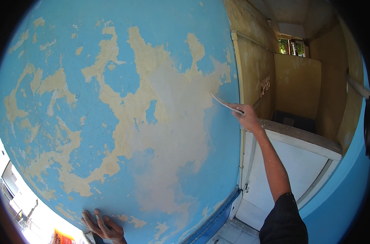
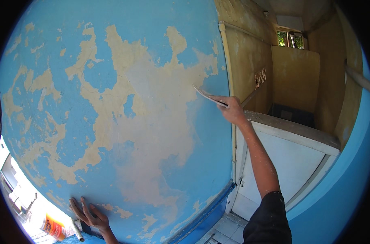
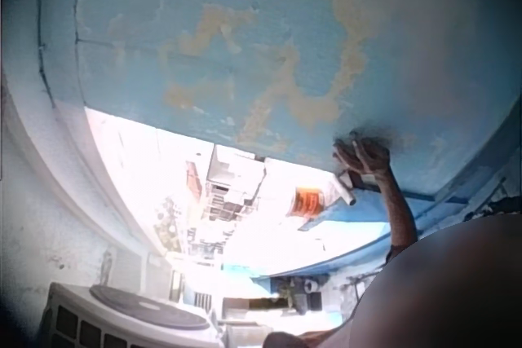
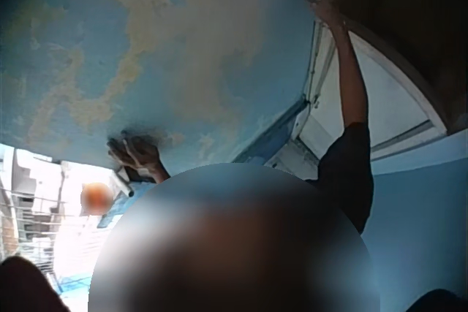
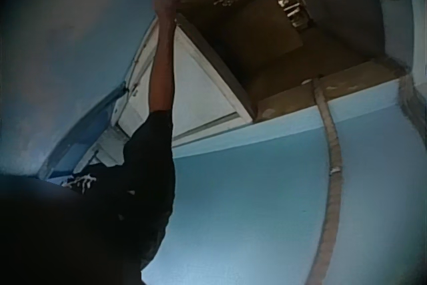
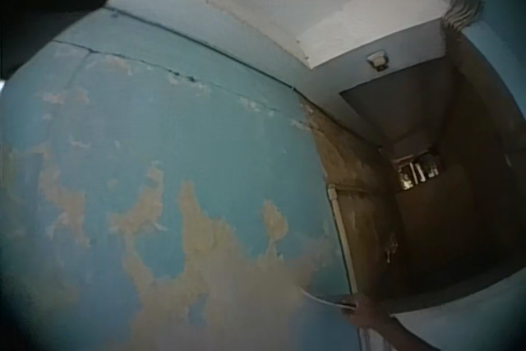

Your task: The person applies wall putty to an exterior wall and ceiling area with a putty knife, using a scraper to smooth the surface.

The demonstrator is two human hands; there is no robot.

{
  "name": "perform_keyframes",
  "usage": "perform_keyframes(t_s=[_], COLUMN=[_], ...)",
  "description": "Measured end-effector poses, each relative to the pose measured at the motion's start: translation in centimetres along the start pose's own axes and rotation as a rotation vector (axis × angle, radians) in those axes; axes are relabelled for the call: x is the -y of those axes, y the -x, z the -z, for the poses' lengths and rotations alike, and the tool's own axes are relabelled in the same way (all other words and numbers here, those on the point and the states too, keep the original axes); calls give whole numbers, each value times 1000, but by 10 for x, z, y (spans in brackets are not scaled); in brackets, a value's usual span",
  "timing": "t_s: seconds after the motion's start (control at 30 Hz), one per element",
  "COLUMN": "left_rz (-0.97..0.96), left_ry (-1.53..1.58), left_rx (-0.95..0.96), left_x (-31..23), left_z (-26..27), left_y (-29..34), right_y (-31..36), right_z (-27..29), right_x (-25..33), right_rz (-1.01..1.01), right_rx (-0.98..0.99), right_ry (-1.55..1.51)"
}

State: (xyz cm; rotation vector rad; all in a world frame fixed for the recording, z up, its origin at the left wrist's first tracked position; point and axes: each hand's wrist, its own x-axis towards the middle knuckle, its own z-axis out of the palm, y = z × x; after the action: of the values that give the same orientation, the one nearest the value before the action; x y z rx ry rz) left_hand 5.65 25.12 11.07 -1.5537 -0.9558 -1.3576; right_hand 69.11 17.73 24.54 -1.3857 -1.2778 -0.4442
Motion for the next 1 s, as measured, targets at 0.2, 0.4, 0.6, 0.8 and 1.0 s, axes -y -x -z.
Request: perform_keyframes(t_s=[0.2,0.4,0.6,0.8,1.0], left_rz=[22,19,47,40,49], left_ry=[51,17,32,57,112], left_rx=[1,6,-66,-22,8], left_x=[-4,-13,-4,-7,-4], left_z=[-3,-2,-2,-6,-1], left_y=[4,5,-2,4,10], right_y=[-78,-123,-36,-71,-124], right_z=[68,51,20,91,43], right_x=[-28,41,72,51,56], right_rz=[-435,-293,124,-3,-92], right_rx=[-256,-127,267,-76,-23], right_ry=[-440,-480,142,-44,14])
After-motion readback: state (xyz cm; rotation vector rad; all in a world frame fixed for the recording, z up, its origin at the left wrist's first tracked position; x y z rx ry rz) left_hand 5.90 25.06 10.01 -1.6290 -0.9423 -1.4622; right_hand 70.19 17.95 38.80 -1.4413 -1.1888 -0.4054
